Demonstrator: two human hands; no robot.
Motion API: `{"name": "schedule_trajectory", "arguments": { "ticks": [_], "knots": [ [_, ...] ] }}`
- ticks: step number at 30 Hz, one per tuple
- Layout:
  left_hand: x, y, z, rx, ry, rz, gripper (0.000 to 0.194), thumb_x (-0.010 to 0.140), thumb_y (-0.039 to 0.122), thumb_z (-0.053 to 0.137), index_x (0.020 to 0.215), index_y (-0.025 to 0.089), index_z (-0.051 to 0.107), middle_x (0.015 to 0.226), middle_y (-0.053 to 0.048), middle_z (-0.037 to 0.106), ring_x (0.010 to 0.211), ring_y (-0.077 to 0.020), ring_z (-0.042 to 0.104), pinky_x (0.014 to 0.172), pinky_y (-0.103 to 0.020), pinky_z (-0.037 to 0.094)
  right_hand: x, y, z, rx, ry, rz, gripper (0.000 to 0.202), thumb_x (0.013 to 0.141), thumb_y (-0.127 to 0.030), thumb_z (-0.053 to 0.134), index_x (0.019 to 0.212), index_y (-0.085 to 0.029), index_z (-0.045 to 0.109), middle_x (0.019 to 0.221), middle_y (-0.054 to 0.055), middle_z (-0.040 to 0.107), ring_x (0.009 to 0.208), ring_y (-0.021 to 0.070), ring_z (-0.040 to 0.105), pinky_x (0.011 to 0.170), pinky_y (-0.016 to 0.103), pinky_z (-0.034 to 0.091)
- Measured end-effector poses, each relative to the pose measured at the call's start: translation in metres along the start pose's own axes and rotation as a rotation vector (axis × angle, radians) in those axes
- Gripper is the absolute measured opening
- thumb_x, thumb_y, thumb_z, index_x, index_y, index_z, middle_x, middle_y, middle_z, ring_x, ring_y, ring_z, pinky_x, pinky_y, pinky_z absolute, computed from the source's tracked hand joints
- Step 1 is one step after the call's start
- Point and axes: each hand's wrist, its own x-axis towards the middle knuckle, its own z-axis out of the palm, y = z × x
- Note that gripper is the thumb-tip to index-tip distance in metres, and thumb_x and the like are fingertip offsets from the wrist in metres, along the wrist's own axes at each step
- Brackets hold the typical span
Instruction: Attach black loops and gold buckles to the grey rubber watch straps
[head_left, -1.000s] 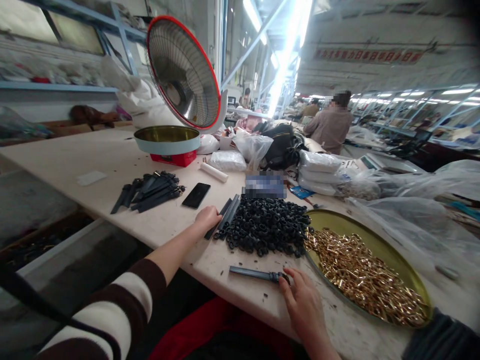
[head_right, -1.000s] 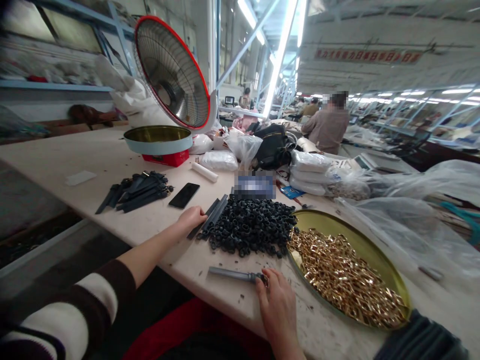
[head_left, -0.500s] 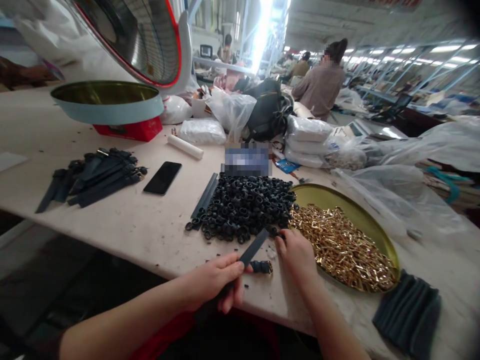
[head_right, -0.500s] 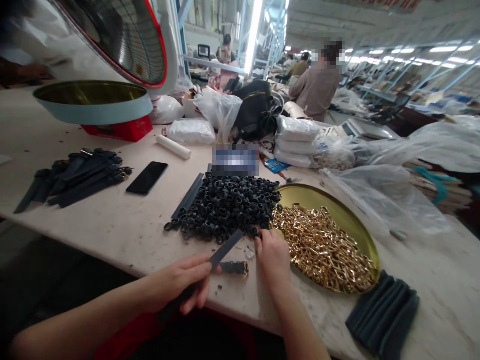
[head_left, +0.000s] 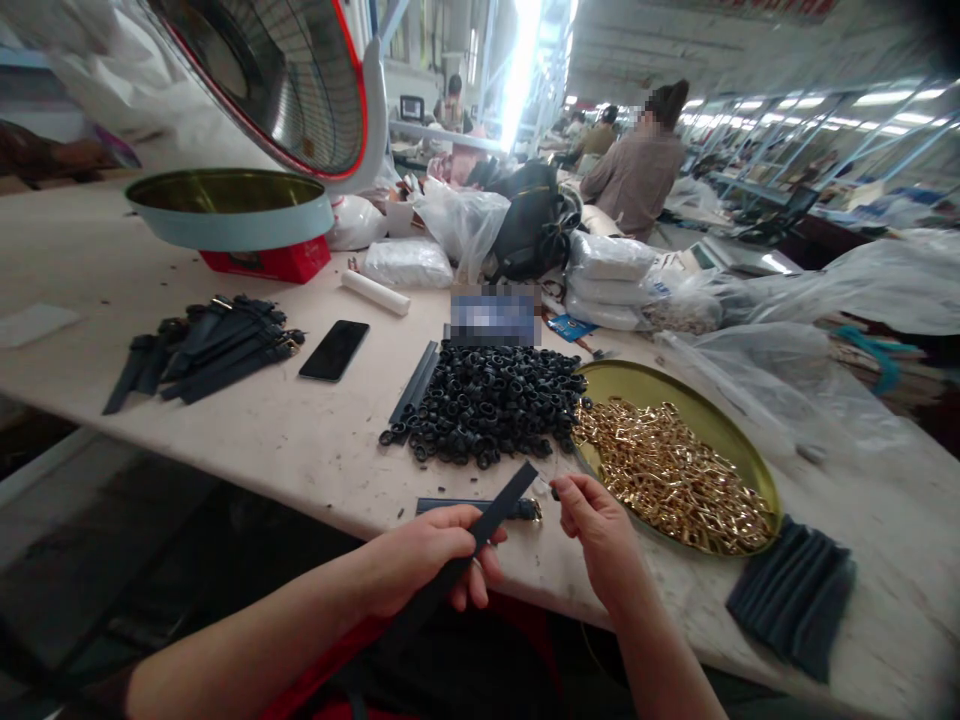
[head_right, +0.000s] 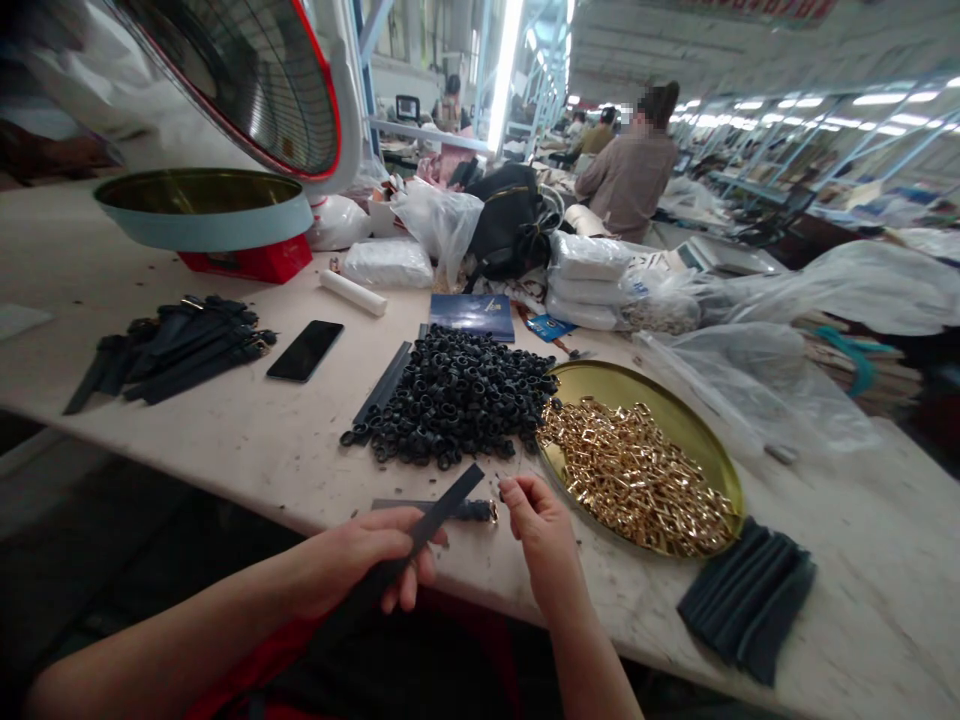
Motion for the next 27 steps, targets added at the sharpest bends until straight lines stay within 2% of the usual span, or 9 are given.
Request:
{"name": "schedule_trajectory", "arguments": {
  "ticks": [3, 5, 8, 10, 14, 18, 21, 25, 27],
  "knots": [
    [-0.01, -0.001, 0.004, 0.231, 0.074, 0.14, 0.026, 0.07, 0.014, 0.038, 0.095, 0.013, 0.048, 0.066, 0.003, 0.053, 0.043, -0.0053, 0.044, 0.041, -0.017, 0.033, -0.016, -0.004, 0.012, 0.371, -0.03, 0.138, 0.031, 0.06, -0.039, 0.074, 0.076, -0.018, 0.059, 0.057, -0.004, 0.056, 0.048, 0.0062, 0.046, 0.045, 0.016, 0.037],
    [-0.016, -0.004, 0.006, 0.383, 0.096, 0.209, 0.021, 0.079, 0.023, 0.035, 0.094, 0.013, 0.047, 0.055, 0.006, 0.046, 0.038, -0.0053, 0.036, 0.038, -0.017, 0.027, -0.025, -0.006, 0.018, 0.542, -0.033, 0.224, 0.033, 0.056, -0.033, 0.078, 0.077, -0.018, 0.058, 0.066, -0.001, 0.063, 0.052, 0.007, 0.053, 0.05, 0.017, 0.044],
    [-0.021, -0.011, 0.008, 0.516, 0.109, 0.271, 0.032, 0.086, 0.039, 0.03, 0.093, 0.014, 0.048, 0.047, 0.008, 0.039, 0.036, -0.0059, 0.033, 0.035, -0.016, 0.024, -0.038, -0.008, 0.026, 0.671, -0.028, 0.294, 0.033, 0.055, -0.03, 0.079, 0.077, -0.018, 0.058, 0.072, 0.001, 0.066, 0.057, 0.0077, 0.058, 0.055, 0.018, 0.048],
    [-0.023, -0.017, 0.009, 0.563, 0.117, 0.273, 0.035, 0.086, 0.042, 0.028, 0.093, 0.014, 0.048, 0.047, 0.008, 0.04, 0.035, -0.0064, 0.035, 0.035, -0.016, 0.026, -0.044, -0.008, 0.03, 0.701, -0.04, 0.284, 0.031, 0.055, -0.031, 0.079, 0.074, -0.018, 0.059, 0.071, -0.001, 0.065, 0.06, 0.0074, 0.058, 0.055, 0.016, 0.048],
    [-0.026, -0.02, 0.011, 0.652, 0.111, 0.218, 0.033, 0.086, 0.039, 0.028, 0.089, 0.014, 0.049, 0.05, 0.005, 0.046, 0.037, -0.0079, 0.041, 0.038, -0.017, 0.031, -0.052, -0.004, 0.033, 0.624, -0.069, 0.191, 0.025, 0.059, -0.03, 0.077, 0.072, -0.019, 0.06, 0.065, -0.005, 0.06, 0.057, 0.0056, 0.054, 0.054, 0.014, 0.045],
    [-0.029, -0.015, 0.013, 0.741, 0.121, 0.253, 0.032, 0.086, 0.037, 0.027, 0.087, 0.015, 0.05, 0.054, 0.005, 0.047, 0.041, -0.0084, 0.042, 0.041, -0.018, 0.033, -0.056, 0.003, 0.031, 0.425, -0.112, 0.127, 0.03, 0.062, -0.031, 0.074, 0.088, -0.019, 0.064, 0.079, -0.001, 0.063, 0.061, 0.0079, 0.053, 0.061, 0.021, 0.045],
    [-0.03, -0.01, 0.012, 0.852, 0.151, 0.276, 0.035, 0.087, 0.036, 0.025, 0.083, 0.015, 0.053, 0.05, 0.004, 0.045, 0.043, -0.0098, 0.042, 0.043, -0.019, 0.032, -0.056, 0.006, 0.029, 0.28, -0.127, 0.061, 0.03, 0.066, -0.034, 0.071, 0.091, -0.02, 0.064, 0.082, 0.0, 0.063, 0.067, 0.0104, 0.054, 0.067, 0.024, 0.044],
    [-0.028, -0.005, 0.009, 1.022, 0.165, 0.367, 0.032, 0.086, 0.035, 0.033, 0.079, 0.016, 0.058, 0.067, -0.002, 0.058, 0.066, -0.0152, 0.054, 0.062, -0.023, 0.04, -0.055, 0.004, 0.027, 0.114, -0.178, -0.025, 0.024, 0.065, -0.032, 0.07, 0.084, -0.019, 0.064, 0.076, -0.001, 0.063, 0.07, 0.0128, 0.054, 0.069, 0.026, 0.043],
    [-0.025, -0.005, 0.008, 1.035, 0.176, 0.376, 0.032, 0.086, 0.035, 0.033, 0.087, 0.017, 0.059, 0.078, -0.004, 0.061, 0.076, -0.0178, 0.056, 0.07, -0.025, 0.04, -0.055, 0.005, 0.03, 0.067, -0.239, -0.033, 0.022, 0.065, -0.03, 0.07, 0.083, -0.019, 0.062, 0.074, -0.001, 0.062, 0.069, 0.0132, 0.054, 0.067, 0.026, 0.043]
  ]
}}
